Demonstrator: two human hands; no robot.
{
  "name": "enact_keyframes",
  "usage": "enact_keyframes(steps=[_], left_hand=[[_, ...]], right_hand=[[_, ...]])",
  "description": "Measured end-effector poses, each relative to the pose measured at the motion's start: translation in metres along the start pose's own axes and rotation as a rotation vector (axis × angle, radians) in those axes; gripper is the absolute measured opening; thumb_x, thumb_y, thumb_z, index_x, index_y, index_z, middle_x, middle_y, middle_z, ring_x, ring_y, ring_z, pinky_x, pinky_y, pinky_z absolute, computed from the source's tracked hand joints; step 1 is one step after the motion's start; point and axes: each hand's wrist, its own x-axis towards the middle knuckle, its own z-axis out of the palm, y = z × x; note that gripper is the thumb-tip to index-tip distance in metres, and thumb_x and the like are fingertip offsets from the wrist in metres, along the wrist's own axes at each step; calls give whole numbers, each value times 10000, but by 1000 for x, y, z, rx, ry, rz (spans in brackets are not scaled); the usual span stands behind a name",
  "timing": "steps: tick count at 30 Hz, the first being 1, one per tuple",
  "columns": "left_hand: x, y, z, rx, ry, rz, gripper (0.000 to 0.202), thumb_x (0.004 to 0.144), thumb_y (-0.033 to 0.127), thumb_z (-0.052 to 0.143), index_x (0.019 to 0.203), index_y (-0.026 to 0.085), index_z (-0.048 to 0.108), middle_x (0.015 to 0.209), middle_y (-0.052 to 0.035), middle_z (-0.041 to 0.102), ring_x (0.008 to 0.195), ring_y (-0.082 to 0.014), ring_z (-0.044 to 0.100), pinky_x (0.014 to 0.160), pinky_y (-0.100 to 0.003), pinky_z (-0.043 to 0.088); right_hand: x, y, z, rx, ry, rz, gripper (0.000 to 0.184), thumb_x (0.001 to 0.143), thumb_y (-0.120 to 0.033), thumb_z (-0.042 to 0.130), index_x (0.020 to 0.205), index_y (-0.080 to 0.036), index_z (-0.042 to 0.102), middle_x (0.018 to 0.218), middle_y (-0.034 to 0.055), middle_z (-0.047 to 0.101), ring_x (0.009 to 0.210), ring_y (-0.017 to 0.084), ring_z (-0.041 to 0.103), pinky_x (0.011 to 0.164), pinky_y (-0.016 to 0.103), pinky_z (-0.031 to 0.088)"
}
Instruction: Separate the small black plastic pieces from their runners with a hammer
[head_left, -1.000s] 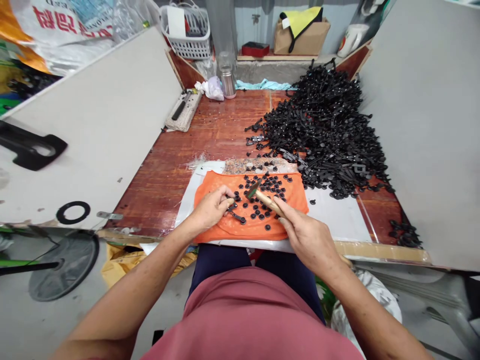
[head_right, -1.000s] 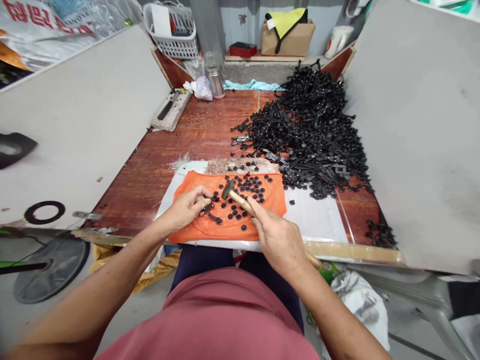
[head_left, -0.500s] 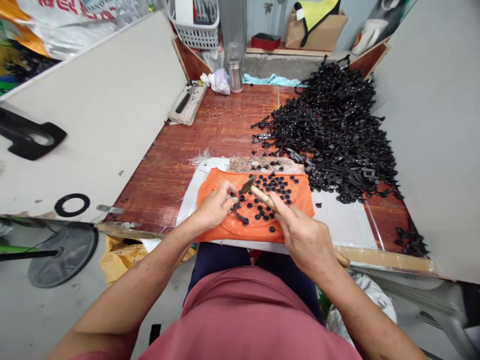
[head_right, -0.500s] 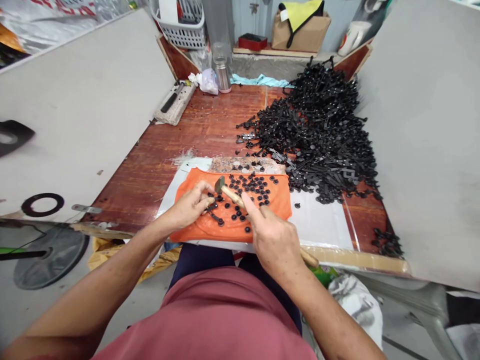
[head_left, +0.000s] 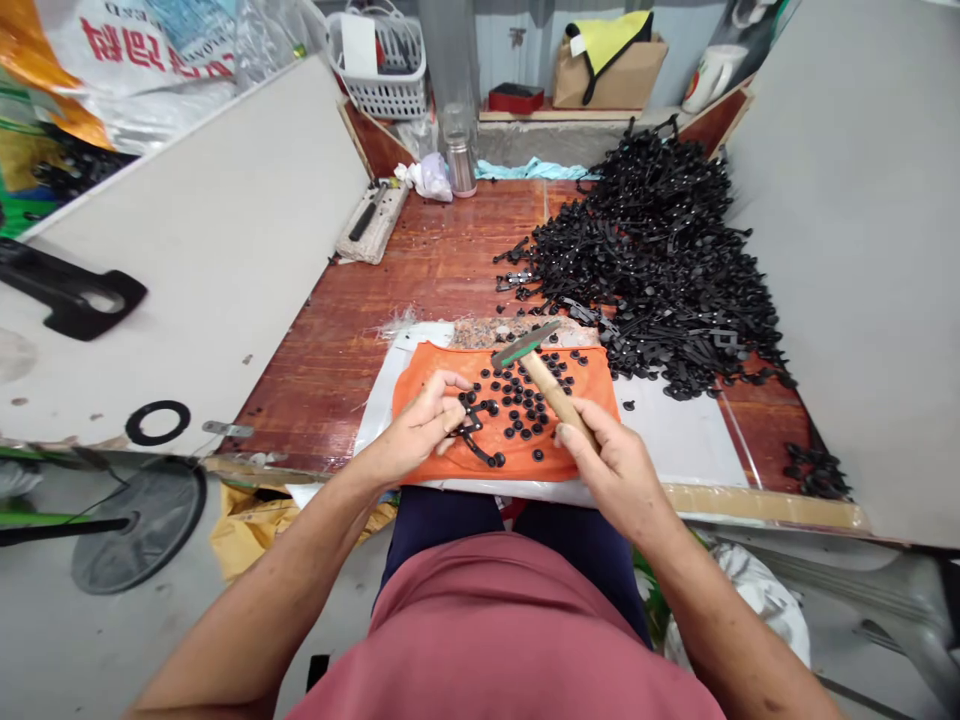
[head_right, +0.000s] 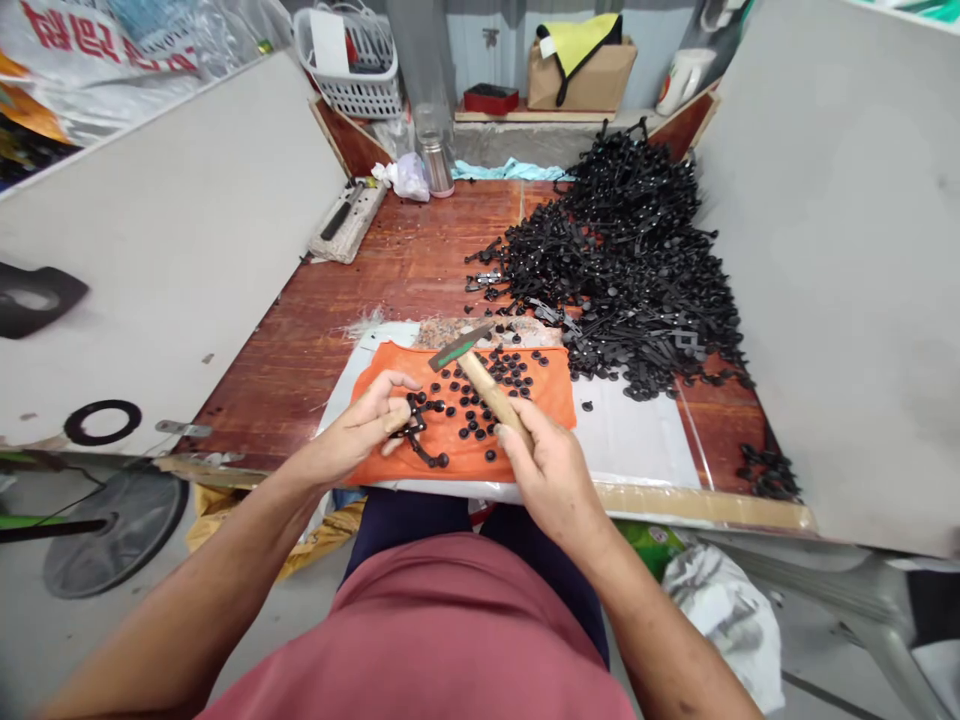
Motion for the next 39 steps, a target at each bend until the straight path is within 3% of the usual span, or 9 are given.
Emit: enact_keyframes(steps=[7, 12, 17, 21, 26, 30, 33, 36, 39], left_hand=[[0, -4, 18, -77, -198, -36, 475, 961, 563, 580, 1272, 252, 403, 697, 81, 496, 563, -89, 437, 603, -220, 355], [-12, 5, 15, 100, -271, -16, 446, 1017, 483, 493, 1404, 265, 451, 990, -55, 675, 860, -185, 650, 775, -306, 527], [-29, 34, 1, 829, 9, 509, 344, 1007, 234, 513, 1264, 357, 705, 1244, -65, 675, 1188, -230, 606, 1081, -420, 475], [-32, 53, 9, 1044, -292, 859, 504, 986, 165, 543, 1347, 504, 638, 1427, 18, 647, 1409, -257, 503, 1246, -536, 323], [-39, 67, 27, 1048, -517, 812, 467, 974, 130, 539, 1334, 406, 649, 1296, 49, 728, 1242, -186, 660, 1224, -423, 414], [-39, 69, 14, 1198, -201, 809, 98, 947, 271, 602, 978, 267, 694, 1157, -51, 737, 1152, -268, 674, 1156, -504, 453], [-26, 63, -5, 1330, 40, 487, 174, 942, 312, 504, 812, 227, 583, 966, -93, 663, 931, -280, 661, 972, -516, 517], [-7, 51, -23, 1274, -8, 168, 141, 914, 292, 409, 835, 231, 508, 941, -68, 578, 771, -232, 595, 749, -409, 516], [12, 39, -36, 1085, -35, 127, 185, 940, 333, 348, 856, 236, 481, 924, -52, 567, 790, -217, 570, 766, -370, 485]], right_hand=[[10, -6, 31, 317, -132, 22, 272, 933, -373, 619, 1149, -218, 678, 986, 7, 687, 883, 174, 621, 800, 268, 490], [20, -12, 33, 652, -235, 222, 278, 878, -432, 669, 1012, -192, 628, 756, -36, 658, 450, 69, 411, 433, 211, 309], [32, -14, 19, 804, -463, 262, 309, 812, -447, 737, 788, -167, 609, 615, -48, 615, 379, 27, 287, 389, 210, 151], [39, -15, 23, 932, -664, 350, 308, 723, -419, 789, 754, -164, 620, 576, -55, 588, 413, 40, 336, 396, 188, 202], [40, -24, 39, 1019, -818, 425, 275, 703, -381, 795, 730, -171, 619, 524, -82, 514, 428, 51, 386, 409, 177, 299], [38, -24, 32, 963, -600, 302, 303, 764, -423, 757, 885, -174, 634, 616, -68, 627, 355, 30, 327, 340, 182, 194], [29, -13, 9, 837, -312, 278, 416, 834, -443, 727, 1126, -163, 632, 701, -46, 677, 357, 25, 333, 346, 177, 175], [12, 6, -14, 785, -125, 330, 458, 856, -480, 732, 1169, -166, 618, 646, -74, 603, 363, 26, 314, 360, 175, 175], [-8, 25, -26, 771, -39, 419, 503, 845, -508, 754, 1196, -175, 616, 616, -88, 552, 356, 32, 314, 366, 183, 184]])
